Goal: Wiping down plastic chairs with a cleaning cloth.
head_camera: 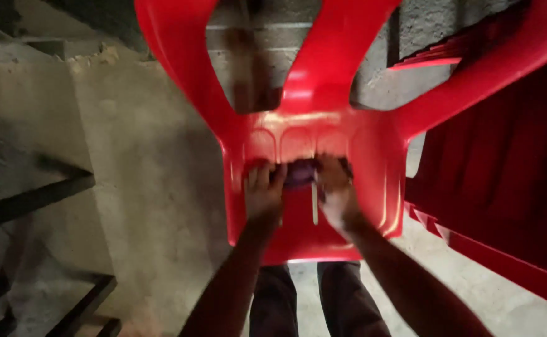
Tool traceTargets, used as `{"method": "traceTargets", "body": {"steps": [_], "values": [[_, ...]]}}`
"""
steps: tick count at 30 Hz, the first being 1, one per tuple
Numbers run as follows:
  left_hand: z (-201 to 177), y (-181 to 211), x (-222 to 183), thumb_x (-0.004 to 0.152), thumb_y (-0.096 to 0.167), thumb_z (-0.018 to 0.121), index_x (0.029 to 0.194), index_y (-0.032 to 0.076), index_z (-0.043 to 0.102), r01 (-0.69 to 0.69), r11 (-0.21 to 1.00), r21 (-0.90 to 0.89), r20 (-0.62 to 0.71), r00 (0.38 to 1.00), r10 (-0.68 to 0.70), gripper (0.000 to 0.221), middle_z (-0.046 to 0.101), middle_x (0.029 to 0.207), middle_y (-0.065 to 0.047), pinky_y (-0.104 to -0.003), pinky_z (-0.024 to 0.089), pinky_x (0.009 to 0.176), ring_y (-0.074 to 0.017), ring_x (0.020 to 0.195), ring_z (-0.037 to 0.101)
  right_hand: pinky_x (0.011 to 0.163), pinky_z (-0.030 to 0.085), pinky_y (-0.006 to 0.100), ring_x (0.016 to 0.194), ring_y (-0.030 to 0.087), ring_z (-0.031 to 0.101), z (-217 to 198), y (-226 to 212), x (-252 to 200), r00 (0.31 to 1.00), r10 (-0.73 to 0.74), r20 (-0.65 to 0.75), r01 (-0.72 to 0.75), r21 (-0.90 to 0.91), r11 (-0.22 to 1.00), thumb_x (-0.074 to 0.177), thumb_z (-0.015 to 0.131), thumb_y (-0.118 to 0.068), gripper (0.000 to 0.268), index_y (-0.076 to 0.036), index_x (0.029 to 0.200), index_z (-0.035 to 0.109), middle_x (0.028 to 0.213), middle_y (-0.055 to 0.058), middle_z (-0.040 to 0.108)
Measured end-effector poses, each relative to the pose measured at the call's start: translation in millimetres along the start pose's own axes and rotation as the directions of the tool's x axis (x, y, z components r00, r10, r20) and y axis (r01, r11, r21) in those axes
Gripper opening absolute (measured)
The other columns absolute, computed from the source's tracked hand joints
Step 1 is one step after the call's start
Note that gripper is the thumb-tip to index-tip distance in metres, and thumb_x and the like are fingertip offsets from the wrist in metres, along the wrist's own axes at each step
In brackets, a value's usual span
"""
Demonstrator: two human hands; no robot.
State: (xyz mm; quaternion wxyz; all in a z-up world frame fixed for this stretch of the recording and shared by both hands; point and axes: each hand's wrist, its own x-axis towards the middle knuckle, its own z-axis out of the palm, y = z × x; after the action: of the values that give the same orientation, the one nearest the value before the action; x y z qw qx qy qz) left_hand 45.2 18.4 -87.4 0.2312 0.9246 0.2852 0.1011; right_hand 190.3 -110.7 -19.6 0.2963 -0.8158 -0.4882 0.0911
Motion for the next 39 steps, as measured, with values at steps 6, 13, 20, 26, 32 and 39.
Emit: {"method": "traceTargets", "body": {"steps": [6, 13, 20, 26, 32, 39], "values": [[-16, 14, 70, 0.084, 0.009, 0.063, 0.130, 0.015, 0.069, -0.063, 0.996, -0.065, -0.058, 0.997, 0.059, 0.047, 0.063, 0.124, -0.010, -0.047, 0.049, 0.102, -0.0337, 0.118, 0.057, 0.113, 0.046, 0.048, 0.133, 0.044, 0.055, -12, 50, 53, 0.998, 0.052, -0.027, -0.052, 0.001, 0.999, 0.082, 0.053, 0.012, 0.050, 0.001, 0.130, 0.064, 0.142, 0.026, 0.057], [20, 33, 85, 0.088, 0.008, 0.063, 0.129, 0.011, 0.070, -0.109, 0.991, -0.076, -0.067, 0.992, 0.104, 0.041, 0.065, 0.118, -0.010, -0.045, 0.049, 0.098, -0.0316, 0.114, 0.057, 0.106, 0.043, 0.049, 0.135, 0.050, 0.046, -25, 90, 45, 0.991, 0.002, 0.131, 0.012, -0.102, 0.995, 0.074, 0.058, 0.007, 0.057, 0.007, 0.131, 0.059, 0.146, 0.032, 0.050], [19, 50, -6, 0.087, 0.003, 0.052, 0.141, 0.010, 0.056, 0.041, 0.938, -0.343, 0.124, 0.992, 0.002, 0.054, 0.057, 0.125, -0.009, -0.042, 0.043, 0.094, -0.0288, 0.115, 0.049, 0.118, 0.038, 0.045, 0.146, 0.040, 0.040, -28, 52, -71, 0.963, 0.223, 0.150, -0.195, -0.182, 0.964, 0.075, 0.057, 0.010, 0.061, 0.001, 0.135, 0.059, 0.156, 0.023, 0.044], [-29, 85, -90, 0.086, 0.000, 0.063, 0.129, 0.006, 0.066, 0.340, 0.677, -0.653, 0.304, 0.936, -0.177, 0.044, 0.061, 0.120, -0.021, -0.054, 0.056, 0.093, -0.0427, 0.107, 0.061, 0.114, 0.042, 0.041, 0.144, 0.033, 0.046, -46, 3, -160, 0.918, 0.345, 0.196, -0.304, -0.210, 0.929, 0.075, 0.055, 0.010, 0.065, -0.004, 0.138, 0.060, 0.150, 0.014, 0.053], [0, 75, -13, 0.078, 0.003, 0.064, 0.132, 0.005, 0.064, -0.129, 0.973, -0.189, 0.043, 0.989, 0.139, 0.054, 0.062, 0.124, -0.018, -0.051, 0.049, 0.098, -0.0415, 0.113, 0.057, 0.107, 0.043, 0.050, 0.125, 0.042, 0.054, -38, 72, -73, 0.983, 0.153, 0.103, -0.125, -0.237, 0.963, 0.082, 0.065, -0.006, 0.052, 0.003, 0.133, 0.058, 0.138, 0.024, 0.059], [29, 62, 132, 0.083, 0.016, 0.063, 0.122, 0.008, 0.068, -0.157, 0.988, -0.006, -0.179, 0.972, 0.153, 0.041, 0.061, 0.120, -0.010, -0.046, 0.050, 0.101, -0.0340, 0.117, 0.055, 0.123, 0.041, 0.047, 0.144, 0.042, 0.051, -40, 106, 70, 0.988, 0.121, -0.091, -0.128, -0.074, 0.989, 0.093, 0.051, 0.008, 0.047, 0.002, 0.139, 0.060, 0.149, 0.024, 0.056]]}}
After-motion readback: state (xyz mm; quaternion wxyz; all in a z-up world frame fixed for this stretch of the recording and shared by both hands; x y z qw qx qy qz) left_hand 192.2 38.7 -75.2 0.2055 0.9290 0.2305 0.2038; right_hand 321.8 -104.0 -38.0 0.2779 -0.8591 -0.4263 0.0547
